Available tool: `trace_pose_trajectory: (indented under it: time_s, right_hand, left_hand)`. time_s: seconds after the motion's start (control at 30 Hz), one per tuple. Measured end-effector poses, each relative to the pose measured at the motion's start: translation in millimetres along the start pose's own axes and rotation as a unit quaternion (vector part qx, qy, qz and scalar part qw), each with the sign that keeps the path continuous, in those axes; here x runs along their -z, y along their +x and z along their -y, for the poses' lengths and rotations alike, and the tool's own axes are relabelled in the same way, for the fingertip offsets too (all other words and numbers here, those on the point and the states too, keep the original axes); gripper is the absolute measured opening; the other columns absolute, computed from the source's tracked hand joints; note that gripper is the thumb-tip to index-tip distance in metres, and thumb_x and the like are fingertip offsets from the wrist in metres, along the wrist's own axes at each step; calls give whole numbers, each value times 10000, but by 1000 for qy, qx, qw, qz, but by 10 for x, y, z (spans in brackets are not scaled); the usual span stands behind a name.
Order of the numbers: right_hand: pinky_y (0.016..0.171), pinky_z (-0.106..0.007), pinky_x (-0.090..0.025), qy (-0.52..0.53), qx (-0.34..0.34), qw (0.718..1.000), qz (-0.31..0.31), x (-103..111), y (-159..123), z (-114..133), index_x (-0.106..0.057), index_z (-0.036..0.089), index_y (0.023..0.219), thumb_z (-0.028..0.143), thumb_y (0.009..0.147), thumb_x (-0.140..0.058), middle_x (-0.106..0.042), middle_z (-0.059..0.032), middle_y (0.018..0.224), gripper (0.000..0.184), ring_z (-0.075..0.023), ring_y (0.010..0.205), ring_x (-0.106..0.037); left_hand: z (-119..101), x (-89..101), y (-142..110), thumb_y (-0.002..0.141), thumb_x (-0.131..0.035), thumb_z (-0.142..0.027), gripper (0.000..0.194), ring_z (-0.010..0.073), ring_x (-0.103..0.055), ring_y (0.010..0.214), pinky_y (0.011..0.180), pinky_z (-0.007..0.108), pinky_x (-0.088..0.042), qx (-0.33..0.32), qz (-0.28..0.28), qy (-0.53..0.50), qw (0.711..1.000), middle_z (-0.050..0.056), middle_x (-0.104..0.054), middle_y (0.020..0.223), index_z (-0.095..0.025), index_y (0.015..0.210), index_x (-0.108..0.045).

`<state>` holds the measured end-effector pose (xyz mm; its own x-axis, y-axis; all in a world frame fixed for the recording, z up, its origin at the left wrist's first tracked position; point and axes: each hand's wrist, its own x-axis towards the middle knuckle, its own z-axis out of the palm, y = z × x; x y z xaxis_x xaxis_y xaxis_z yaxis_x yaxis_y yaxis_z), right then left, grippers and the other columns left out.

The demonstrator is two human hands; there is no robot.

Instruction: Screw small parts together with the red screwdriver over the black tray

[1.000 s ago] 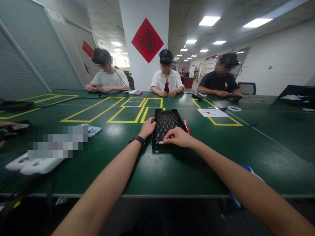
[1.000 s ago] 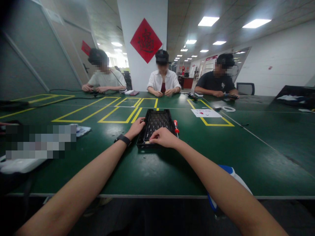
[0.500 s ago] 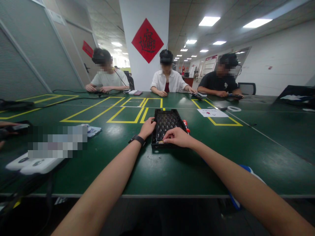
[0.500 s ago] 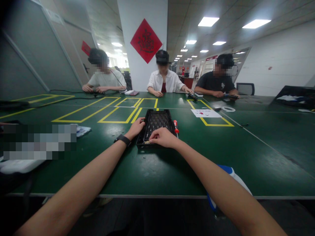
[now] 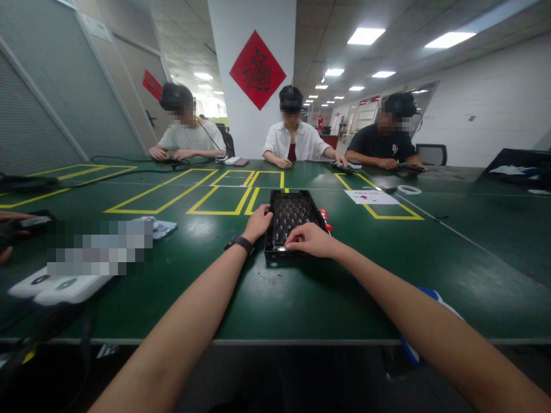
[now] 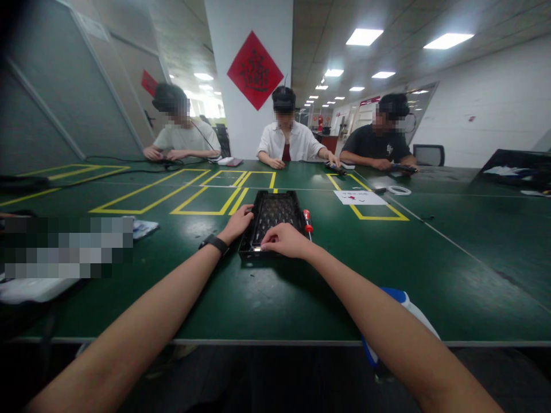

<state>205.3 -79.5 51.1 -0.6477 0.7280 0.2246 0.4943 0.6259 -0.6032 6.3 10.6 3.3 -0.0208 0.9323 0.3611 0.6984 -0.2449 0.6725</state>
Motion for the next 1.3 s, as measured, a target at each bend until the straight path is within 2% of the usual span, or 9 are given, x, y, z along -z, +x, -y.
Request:
trace_pose_trajectory:
  time_s: [0.17, 0.47, 1.3]
  right_hand:
    - [519, -193, -301, -1, -7, 1000, -18, 2, -5, 30, -706, 117, 802, 296, 704, -644, -576, -3, 602, 213, -60, 521, -393]
    - [513, -202, -289, -4, -14, 1000, 0, -12, 1, -7, -718, 121, 791, 318, 711, -632, -561, 5, 556, 230, -56, 497, -373]
    - [534, -201, -306, -20, -5, 1000, -15, -3, 4, 21, -718, 121, 783, 286, 716, -629, -593, -8, 596, 199, -65, 527, -408]
  left_hand:
    - [2, -1, 3, 790, -403, -249, 429, 202, -573, 984, 871, 315, -435, 1, 0, -5, 1000, 101, -613, 1109, -141, 1192, -506]
    - [10, -1, 6, 788, -416, -239, 423, 194, -570, 996, 884, 306, -430, 9, -2, -10, 1000, 90, -607, 1132, -157, 1194, -506]
    - [5, -2, 18, 783, -417, -231, 428, 198, -574, 995, 882, 311, -431, 11, 2, -7, 1000, 95, -611, 1126, -146, 1194, -506]
